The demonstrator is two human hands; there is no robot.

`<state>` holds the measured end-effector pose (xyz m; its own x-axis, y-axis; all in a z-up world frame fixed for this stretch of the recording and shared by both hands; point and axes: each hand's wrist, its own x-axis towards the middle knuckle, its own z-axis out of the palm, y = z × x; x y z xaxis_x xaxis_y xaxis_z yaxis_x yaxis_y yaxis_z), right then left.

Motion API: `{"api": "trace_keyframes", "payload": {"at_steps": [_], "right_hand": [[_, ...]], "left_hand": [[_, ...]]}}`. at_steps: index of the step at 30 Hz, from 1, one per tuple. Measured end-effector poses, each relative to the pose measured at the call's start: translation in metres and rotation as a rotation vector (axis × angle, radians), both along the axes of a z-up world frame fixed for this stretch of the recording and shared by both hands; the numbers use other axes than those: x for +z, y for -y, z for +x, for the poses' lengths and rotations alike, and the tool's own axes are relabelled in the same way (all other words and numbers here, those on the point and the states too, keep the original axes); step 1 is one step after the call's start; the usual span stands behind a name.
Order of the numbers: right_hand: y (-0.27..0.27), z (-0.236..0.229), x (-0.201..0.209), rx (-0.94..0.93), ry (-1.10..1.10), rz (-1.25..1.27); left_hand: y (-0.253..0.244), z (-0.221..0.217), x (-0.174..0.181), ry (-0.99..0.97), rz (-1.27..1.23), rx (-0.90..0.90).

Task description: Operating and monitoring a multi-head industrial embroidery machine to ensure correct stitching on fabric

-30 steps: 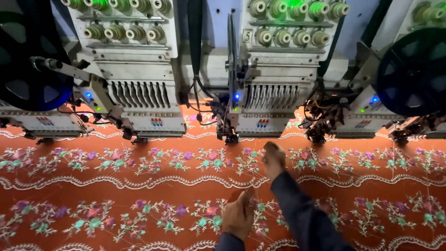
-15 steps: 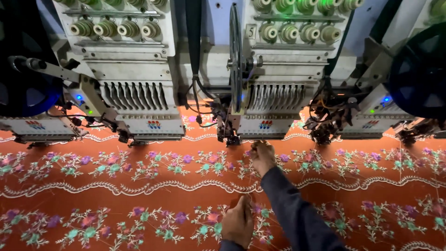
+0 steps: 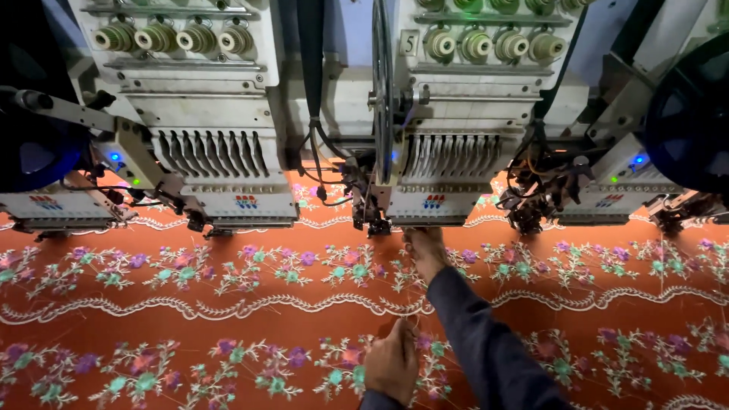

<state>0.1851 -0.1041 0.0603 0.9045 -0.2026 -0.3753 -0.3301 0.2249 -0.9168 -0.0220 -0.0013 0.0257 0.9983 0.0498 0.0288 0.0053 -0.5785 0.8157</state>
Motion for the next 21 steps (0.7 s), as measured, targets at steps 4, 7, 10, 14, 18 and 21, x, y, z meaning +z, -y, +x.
{"api": "trace_keyframes", "payload": {"at_steps": [4,7,10,14,18,21], "right_hand": [[0.013,0.012,-0.031,0.053,0.093,-0.090],[0.016,0.025,-0.048,0.063,0.132,-0.113],[0.017,0.025,-0.047,0.068,0.134,-0.114],[0.027,-0.020,0.011,0.159,-0.074,0.024],[0.045,-0.031,-0.010,-0.020,0.049,0.100],[0.055,-0.064,-0.012,0.059,0.322,-0.069]], "left_hand": [[-0.001,-0.001,-0.004,0.025,0.041,-0.008],[0.000,0.001,0.001,0.000,0.007,0.004],[0.001,0.001,0.001,-0.053,-0.001,-0.003],[0.001,0.003,-0.007,-0.006,0.003,0.046],[0.002,0.004,0.002,-0.048,-0.092,0.077],[0.002,0.013,0.004,-0.066,-0.089,0.103]]}}
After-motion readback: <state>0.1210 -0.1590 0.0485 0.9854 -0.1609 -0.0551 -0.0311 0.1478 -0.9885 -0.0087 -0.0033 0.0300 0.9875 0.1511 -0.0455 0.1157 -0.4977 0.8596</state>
